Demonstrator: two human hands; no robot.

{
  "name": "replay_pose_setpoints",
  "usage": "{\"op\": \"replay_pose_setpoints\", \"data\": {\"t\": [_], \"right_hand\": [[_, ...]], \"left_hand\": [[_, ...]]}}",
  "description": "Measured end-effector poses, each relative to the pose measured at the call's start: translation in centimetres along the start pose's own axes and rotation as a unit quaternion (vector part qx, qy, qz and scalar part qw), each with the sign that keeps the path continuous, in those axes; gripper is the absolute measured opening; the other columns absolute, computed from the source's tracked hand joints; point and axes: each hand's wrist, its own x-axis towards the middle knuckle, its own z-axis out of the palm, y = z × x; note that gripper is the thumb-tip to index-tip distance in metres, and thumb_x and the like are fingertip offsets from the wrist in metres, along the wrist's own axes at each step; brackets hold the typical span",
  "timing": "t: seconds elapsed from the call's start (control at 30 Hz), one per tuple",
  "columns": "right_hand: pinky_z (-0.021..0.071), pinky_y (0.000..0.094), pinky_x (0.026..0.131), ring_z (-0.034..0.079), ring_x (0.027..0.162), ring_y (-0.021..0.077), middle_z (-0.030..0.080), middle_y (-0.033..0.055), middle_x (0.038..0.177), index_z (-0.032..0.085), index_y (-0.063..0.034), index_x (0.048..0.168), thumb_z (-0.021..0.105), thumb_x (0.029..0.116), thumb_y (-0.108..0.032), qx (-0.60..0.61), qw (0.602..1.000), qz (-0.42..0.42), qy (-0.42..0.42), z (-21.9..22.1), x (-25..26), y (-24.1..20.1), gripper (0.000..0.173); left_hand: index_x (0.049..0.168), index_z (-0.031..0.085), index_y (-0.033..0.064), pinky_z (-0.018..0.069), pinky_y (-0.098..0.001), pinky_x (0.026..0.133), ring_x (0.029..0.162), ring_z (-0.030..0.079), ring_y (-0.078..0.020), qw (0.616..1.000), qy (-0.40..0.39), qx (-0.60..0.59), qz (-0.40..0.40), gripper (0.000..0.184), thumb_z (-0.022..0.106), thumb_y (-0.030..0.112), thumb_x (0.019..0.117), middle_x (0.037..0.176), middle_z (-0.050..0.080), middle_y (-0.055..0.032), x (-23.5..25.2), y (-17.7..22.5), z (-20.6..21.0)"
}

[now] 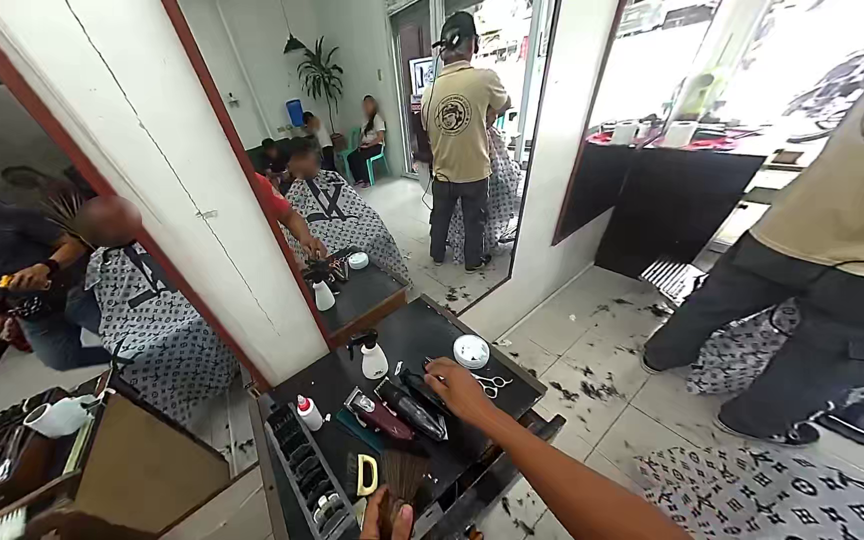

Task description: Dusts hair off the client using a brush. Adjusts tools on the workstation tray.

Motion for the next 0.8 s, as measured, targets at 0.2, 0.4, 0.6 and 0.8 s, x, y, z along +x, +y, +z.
{"op": "replay_pose_setpoints", "data": {"t": [0.2,0.4,0.6,0.8], "right_hand": [[0.0590,0.0494,0.087,0.073,0.094,0.0307,0.074,0.0195,0.107,0.071,0.0030,0.125,0.047,0.1032,-0.009,0.019,0.935,-0.025,0.354,-1.0,-12.1,9.4,0.035],[0.0490,0.0647,0.095,0.067,0.107,0.0435,0.071,0.0269,0.109,0.072,0.0042,0.109,0.050,0.1082,-0.034,0.033,0.916,0.399,0.015,-2.6,-28.8,18.0,0.045],[0.0512,0.0667,0.095,0.067,0.112,0.0429,0.068,0.0265,0.124,0.063,0.0000,0.133,0.066,0.0983,-0.032,0.132,0.915,0.369,0.098,3.3,-54.5,18.0,0.047],[0.0600,0.0493,0.086,0.073,0.098,0.0305,0.074,0.0163,0.111,0.076,-0.0028,0.109,0.065,0.0978,-0.008,-0.037,0.854,0.319,0.410,-2.7,-70.4,7.6,0.016]], "left_hand": [[0.141,0.061,0.0095,0.0549,-0.0611,0.091,0.105,0.072,-0.0372,0.875,-0.207,0.412,0.149,0.058,0.063,0.049,0.0986,0.119,0.072,-0.0181,2.9,5.2,7.2],[0.135,0.059,-0.0021,0.0554,-0.0378,0.074,0.082,0.066,-0.0191,0.594,-0.780,0.126,0.152,0.037,0.057,0.016,0.1032,0.108,0.070,-0.0166,-2.2,7.0,23.5],[0.138,0.062,0.0123,0.0467,-0.0665,0.103,0.121,0.063,-0.0420,0.369,-0.698,0.585,0.184,0.058,0.061,0.054,0.0987,0.129,0.067,-0.0213,-8.2,-7.8,37.8],[0.140,0.047,-0.0022,0.0612,-0.0363,0.063,0.070,0.072,-0.0226,0.636,-0.708,0.257,-0.167,0.044,0.037,0.030,0.1127,0.095,0.073,-0.0174,-21.4,-9.0,43.7]]}}
